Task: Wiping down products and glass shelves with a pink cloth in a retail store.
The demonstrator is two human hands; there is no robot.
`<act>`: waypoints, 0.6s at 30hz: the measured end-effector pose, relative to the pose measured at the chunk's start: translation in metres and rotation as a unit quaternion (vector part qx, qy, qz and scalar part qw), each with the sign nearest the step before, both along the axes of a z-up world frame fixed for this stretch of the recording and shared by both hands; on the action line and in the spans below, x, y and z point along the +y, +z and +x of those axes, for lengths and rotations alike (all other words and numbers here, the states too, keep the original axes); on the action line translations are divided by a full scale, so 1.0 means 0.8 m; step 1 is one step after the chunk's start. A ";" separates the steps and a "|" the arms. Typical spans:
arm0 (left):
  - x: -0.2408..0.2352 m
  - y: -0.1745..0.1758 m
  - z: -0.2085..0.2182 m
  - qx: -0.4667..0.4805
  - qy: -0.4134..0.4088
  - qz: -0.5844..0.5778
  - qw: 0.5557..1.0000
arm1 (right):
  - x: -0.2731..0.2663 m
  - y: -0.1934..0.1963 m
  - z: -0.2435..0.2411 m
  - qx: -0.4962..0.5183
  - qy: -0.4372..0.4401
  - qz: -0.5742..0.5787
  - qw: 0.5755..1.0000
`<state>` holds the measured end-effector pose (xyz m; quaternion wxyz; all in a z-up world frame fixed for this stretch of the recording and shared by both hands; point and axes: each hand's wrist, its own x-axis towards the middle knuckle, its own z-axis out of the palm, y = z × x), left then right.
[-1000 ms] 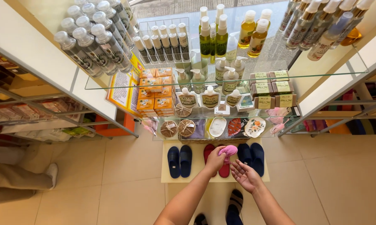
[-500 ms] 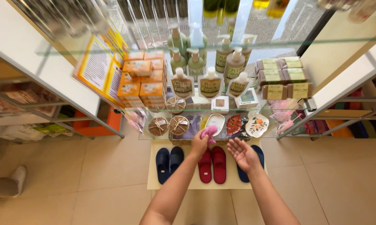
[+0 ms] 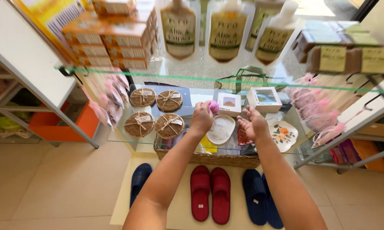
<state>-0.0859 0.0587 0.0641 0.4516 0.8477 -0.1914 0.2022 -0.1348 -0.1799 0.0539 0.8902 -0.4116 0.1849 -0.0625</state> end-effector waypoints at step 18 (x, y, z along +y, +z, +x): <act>-0.048 -0.016 -0.028 -0.202 0.032 0.001 0.979 | -0.075 -0.037 0.018 -0.158 -0.028 -0.098 0.982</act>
